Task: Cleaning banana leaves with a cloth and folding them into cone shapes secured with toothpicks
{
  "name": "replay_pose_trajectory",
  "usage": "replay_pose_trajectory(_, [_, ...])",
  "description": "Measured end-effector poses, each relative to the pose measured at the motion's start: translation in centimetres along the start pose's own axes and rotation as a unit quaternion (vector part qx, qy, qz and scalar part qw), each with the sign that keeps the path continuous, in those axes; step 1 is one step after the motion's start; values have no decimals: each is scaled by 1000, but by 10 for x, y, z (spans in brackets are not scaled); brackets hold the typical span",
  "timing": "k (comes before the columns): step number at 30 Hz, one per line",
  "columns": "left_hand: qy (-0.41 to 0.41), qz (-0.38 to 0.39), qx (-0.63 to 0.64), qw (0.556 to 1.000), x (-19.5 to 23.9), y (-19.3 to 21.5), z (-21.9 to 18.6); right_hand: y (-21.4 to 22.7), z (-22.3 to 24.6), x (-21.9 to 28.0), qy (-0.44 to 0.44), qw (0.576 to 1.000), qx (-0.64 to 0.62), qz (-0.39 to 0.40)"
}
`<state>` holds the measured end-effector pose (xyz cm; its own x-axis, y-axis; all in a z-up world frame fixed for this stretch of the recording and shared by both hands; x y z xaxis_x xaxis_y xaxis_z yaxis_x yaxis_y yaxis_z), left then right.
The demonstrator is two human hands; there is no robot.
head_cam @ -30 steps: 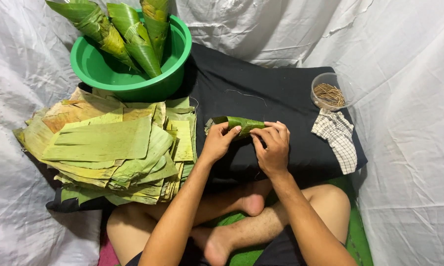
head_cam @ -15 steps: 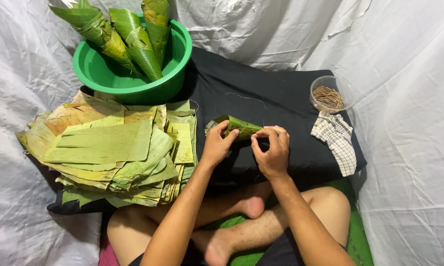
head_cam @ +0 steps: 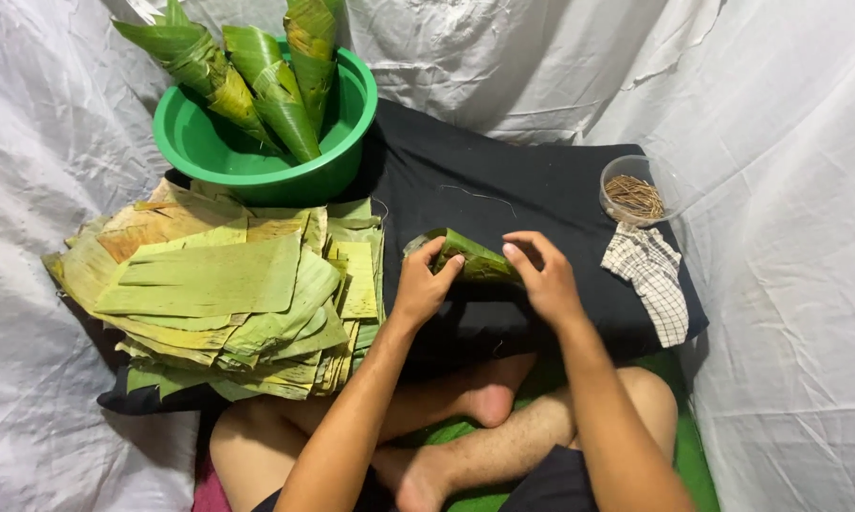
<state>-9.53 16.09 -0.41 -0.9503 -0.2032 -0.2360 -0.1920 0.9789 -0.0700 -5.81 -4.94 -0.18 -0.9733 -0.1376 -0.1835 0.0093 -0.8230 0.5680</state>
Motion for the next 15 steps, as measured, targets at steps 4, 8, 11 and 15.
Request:
replay_pose_trajectory(4, [6, 14, 20, 1000, 0, -2, 7, 0, 21, -3, -45, 987, -4, 151])
replay_pose_trajectory(8, [-10, 18, -6, 1000, -1, -2, -3, -18, 13, 0, -90, 951, -132, 265])
replay_pose_trajectory(11, [-35, -2, -39, 999, -4, 4, -11, -27, 5, -1, -113, 931, -230, 261])
replay_pose_trajectory(15, [-209, -75, -134, 966, 7, 6, -82, -29, 10, -3, -96, 929, -289, 211])
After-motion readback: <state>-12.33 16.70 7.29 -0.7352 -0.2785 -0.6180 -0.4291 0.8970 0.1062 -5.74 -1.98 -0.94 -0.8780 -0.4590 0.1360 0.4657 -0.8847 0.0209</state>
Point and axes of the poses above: each hand's wrist, its own x-axis away from the middle knuckle, its own y-axis out of the back of the hand, z = x × y, the point moved 10 cm from there along -x, towards the middle knuckle, and after that the axes turned 9 degrees about x, right-handed, at the moved point
